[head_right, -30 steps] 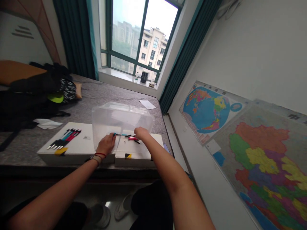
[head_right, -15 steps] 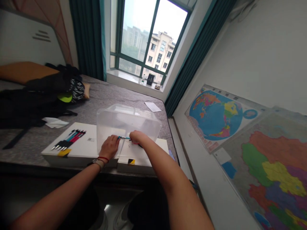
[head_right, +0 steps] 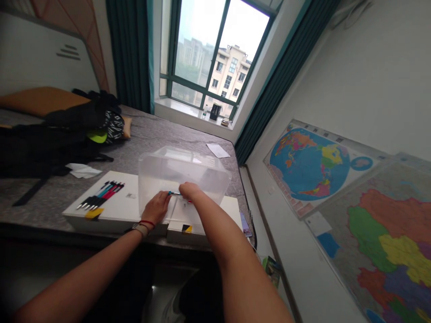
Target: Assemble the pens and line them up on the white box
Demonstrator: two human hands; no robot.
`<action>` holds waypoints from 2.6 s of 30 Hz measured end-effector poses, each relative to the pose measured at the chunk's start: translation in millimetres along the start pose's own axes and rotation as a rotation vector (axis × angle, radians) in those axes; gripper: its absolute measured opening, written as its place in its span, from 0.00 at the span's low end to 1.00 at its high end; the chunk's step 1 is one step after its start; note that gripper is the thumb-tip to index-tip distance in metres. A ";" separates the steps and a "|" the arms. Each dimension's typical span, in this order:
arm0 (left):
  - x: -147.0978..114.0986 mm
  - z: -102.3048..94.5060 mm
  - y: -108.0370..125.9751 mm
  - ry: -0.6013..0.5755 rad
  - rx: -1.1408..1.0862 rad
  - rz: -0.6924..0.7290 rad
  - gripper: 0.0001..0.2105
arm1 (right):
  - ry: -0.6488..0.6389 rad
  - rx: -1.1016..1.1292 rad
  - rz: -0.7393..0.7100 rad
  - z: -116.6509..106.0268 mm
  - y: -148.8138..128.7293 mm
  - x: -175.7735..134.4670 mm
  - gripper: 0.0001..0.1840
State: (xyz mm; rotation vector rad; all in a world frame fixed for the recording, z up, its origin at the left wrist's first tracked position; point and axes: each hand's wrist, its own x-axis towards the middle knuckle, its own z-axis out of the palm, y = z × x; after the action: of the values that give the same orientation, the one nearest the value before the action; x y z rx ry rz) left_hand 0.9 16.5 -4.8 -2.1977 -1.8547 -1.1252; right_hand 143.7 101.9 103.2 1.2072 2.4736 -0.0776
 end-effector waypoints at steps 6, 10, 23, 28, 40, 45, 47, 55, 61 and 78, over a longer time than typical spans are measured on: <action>-0.5 3.4 -2.7 -0.012 -0.104 0.004 0.13 | 0.042 -0.149 -0.026 -0.8 7.6 3.4 0.14; -1.2 4.6 -3.7 -0.024 -0.207 0.032 0.14 | 0.037 -0.218 -0.058 -2.2 23.5 -0.3 0.13; -1.8 6.0 -3.6 -0.042 -0.238 0.036 0.14 | 0.026 -0.227 -0.050 10.7 32.0 -10.6 0.14; -0.2 3.5 -1.0 -0.002 -0.211 0.040 0.13 | 0.038 -0.206 -0.010 9.3 42.0 -14.7 0.15; 0.4 5.3 -1.2 0.019 -0.046 0.005 0.12 | 0.021 -0.025 0.220 21.1 52.5 -28.3 0.17; 0.6 9.1 -2.6 0.008 -0.027 0.002 0.12 | 0.000 -0.010 0.150 23.6 47.3 -27.0 0.15; 0.7 9.0 -2.4 0.000 -0.026 0.001 0.11 | 0.048 0.008 0.189 28.6 46.5 -26.2 0.14; 0.6 1.0 2.3 -0.008 -0.018 -0.006 0.11 | 0.082 -0.005 0.219 38.9 50.0 -27.7 0.14; 0.3 1.5 2.1 -0.012 -0.008 -0.019 0.12 | 0.071 -0.036 0.224 23.4 48.8 -25.8 0.14; -0.6 1.9 2.2 -0.005 0.052 0.015 0.12 | -0.085 -0.259 0.110 19.0 49.7 -30.5 0.15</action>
State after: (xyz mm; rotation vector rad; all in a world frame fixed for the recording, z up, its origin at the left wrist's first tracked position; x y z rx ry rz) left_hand 3.7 16.3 -5.6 -2.1850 -1.8440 -1.0572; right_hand 204.9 106.2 102.6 1.1978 2.2563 0.2101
